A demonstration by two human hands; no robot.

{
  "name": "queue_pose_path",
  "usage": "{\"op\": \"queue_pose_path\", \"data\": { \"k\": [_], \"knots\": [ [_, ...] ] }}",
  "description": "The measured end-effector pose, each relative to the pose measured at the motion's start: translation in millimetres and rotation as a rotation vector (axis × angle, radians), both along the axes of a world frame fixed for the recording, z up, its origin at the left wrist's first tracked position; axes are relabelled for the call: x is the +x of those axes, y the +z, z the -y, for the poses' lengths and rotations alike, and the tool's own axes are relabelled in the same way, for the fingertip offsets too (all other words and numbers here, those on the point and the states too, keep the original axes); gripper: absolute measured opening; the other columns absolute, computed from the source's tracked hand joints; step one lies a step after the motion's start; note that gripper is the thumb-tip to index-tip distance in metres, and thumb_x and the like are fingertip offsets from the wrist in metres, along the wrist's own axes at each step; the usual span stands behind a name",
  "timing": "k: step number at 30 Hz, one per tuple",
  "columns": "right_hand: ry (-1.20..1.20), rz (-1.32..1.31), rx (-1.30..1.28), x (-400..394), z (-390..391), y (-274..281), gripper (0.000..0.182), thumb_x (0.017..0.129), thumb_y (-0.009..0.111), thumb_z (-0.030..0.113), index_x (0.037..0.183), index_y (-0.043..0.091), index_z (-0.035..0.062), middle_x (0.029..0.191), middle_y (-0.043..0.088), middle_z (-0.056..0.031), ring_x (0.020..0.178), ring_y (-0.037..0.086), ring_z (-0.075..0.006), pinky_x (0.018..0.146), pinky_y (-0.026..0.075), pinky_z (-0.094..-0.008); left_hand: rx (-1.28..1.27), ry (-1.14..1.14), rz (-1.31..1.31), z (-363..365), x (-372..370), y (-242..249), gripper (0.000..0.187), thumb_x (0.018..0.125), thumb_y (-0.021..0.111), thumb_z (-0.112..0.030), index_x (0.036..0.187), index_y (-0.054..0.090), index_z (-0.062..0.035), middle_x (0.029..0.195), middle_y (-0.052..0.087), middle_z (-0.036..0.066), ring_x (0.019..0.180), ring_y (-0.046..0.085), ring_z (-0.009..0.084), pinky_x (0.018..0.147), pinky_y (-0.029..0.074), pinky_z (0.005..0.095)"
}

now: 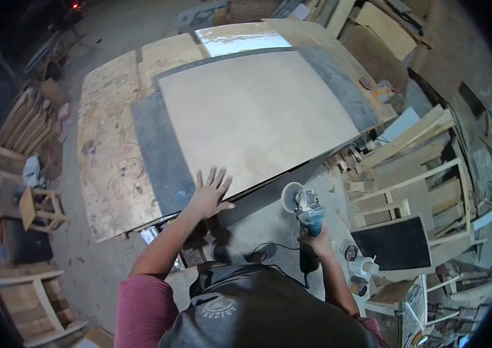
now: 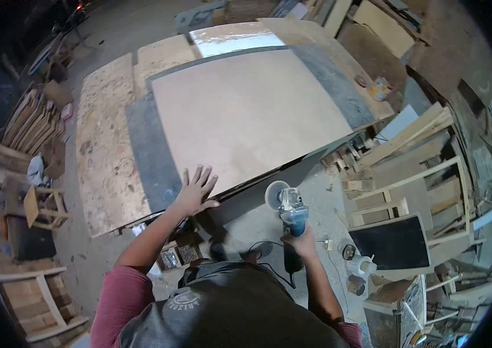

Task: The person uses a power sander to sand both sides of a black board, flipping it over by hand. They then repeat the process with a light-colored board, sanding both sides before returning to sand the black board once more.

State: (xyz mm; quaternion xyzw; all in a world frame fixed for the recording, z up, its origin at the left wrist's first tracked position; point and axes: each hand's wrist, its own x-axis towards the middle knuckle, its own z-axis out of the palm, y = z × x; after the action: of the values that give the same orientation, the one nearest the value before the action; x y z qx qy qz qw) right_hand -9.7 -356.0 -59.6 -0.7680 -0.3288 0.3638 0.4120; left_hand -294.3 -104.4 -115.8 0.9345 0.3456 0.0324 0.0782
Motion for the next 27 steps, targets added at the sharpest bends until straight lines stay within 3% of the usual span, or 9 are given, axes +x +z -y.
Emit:
{"op": "queue_pose_path", "data": {
  "k": [2, 4, 7, 12, 16, 20, 21, 27],
  "knots": [
    [0.066, 0.108, -0.062, 2, -4, -19, 0.052, 0.058, 0.081, 0.007, 0.105, 0.061, 0.0045, 0.093, 0.067, -0.0074, 0.085, 0.064, -0.0206, 0.08, 0.05, -0.035, -0.124, 0.021, -0.027, -27, -10, 6, 0.089, 0.084, 0.057, -0.061, 0.15, 0.029, -0.0084, 0.159, 0.018, 0.015, 0.147, 0.01, 0.04, 0.11, 0.007, 0.0717],
    [0.133, 0.082, -0.05, -16, -19, -3, 0.051, 0.058, 0.082, 0.008, 0.105, 0.062, 0.0041, 0.093, 0.067, -0.0083, 0.085, 0.064, -0.021, 0.08, 0.05, -0.0347, -0.2, 0.222, -0.026, -64, -25, 8, 0.09, 0.085, 0.057, -0.061, 0.15, 0.027, -0.0063, 0.16, 0.016, 0.013, 0.147, 0.011, 0.0373, 0.111, 0.01, 0.0705],
    [0.236, 0.113, -0.066, -40, -39, 5, 0.051, 0.061, 0.081, 0.011, 0.107, 0.062, 0.0027, 0.094, 0.067, -0.0099, 0.088, 0.064, -0.0227, 0.081, 0.05, -0.0349, -0.203, 0.301, -0.167, -101, -47, 17, 0.101, 0.08, 0.06, -0.066, 0.152, 0.022, -0.0062, 0.161, 0.012, 0.011, 0.148, 0.009, 0.0362, 0.11, 0.012, 0.0709],
    [0.459, 0.151, -0.098, -83, -70, -7, 0.05, 0.064, 0.08, 0.013, 0.109, 0.061, 0.0021, 0.096, 0.068, -0.0119, 0.089, 0.065, -0.0239, 0.083, 0.05, -0.036, -0.277, 0.377, -0.275, -116, -48, 27, 0.124, 0.067, 0.068, -0.073, 0.155, 0.01, -0.008, 0.163, 0.002, 0.006, 0.149, 0.004, 0.0332, 0.11, 0.013, 0.0716],
    [0.648, 0.157, -0.191, -120, -94, 8, 0.052, 0.064, 0.077, 0.012, 0.112, 0.06, 0.0018, 0.095, 0.068, -0.0151, 0.091, 0.067, -0.0252, 0.082, 0.051, -0.0374, -0.324, 0.425, -0.307, -118, -46, 34, 0.126, 0.066, 0.069, -0.073, 0.155, 0.005, -0.0105, 0.163, -0.002, 0.004, 0.149, 0.001, 0.0334, 0.109, 0.012, 0.074],
    [0.617, 0.25, -0.213, -136, -99, 11, 0.054, 0.063, 0.075, 0.011, 0.114, 0.06, 0.0019, 0.098, 0.068, -0.0186, 0.095, 0.067, -0.0315, 0.082, 0.052, -0.0391, -0.361, 0.426, -0.348, -120, -44, 37, 0.128, 0.066, 0.069, -0.073, 0.155, 0.002, -0.0119, 0.163, -0.004, 0.004, 0.149, -0.002, 0.0333, 0.108, 0.011, 0.0755],
    [0.57, 0.1, -0.204, -131, -97, 5, 0.058, 0.062, 0.077, 0.012, 0.117, 0.06, 0.0041, 0.102, 0.068, -0.0196, 0.098, 0.066, -0.0347, 0.083, 0.052, -0.04, -0.37, 0.429, -0.345, -120, -45, 36, 0.128, 0.065, 0.069, -0.073, 0.155, 0.002, -0.0121, 0.163, -0.005, 0.004, 0.149, -0.003, 0.0333, 0.108, 0.01, 0.0757],
    [0.431, 0.259, -0.218, -111, -103, -9, 0.066, 0.061, 0.081, 0.015, 0.121, 0.056, 0.005, 0.103, 0.068, -0.019, 0.101, 0.066, -0.0346, 0.086, 0.051, -0.0409, -0.389, 0.43, -0.343, -123, -45, 34, 0.128, 0.066, 0.069, -0.073, 0.155, 0.001, -0.0124, 0.163, -0.006, 0.004, 0.149, -0.005, 0.033, 0.108, 0.008, 0.0757]
  ]
}}
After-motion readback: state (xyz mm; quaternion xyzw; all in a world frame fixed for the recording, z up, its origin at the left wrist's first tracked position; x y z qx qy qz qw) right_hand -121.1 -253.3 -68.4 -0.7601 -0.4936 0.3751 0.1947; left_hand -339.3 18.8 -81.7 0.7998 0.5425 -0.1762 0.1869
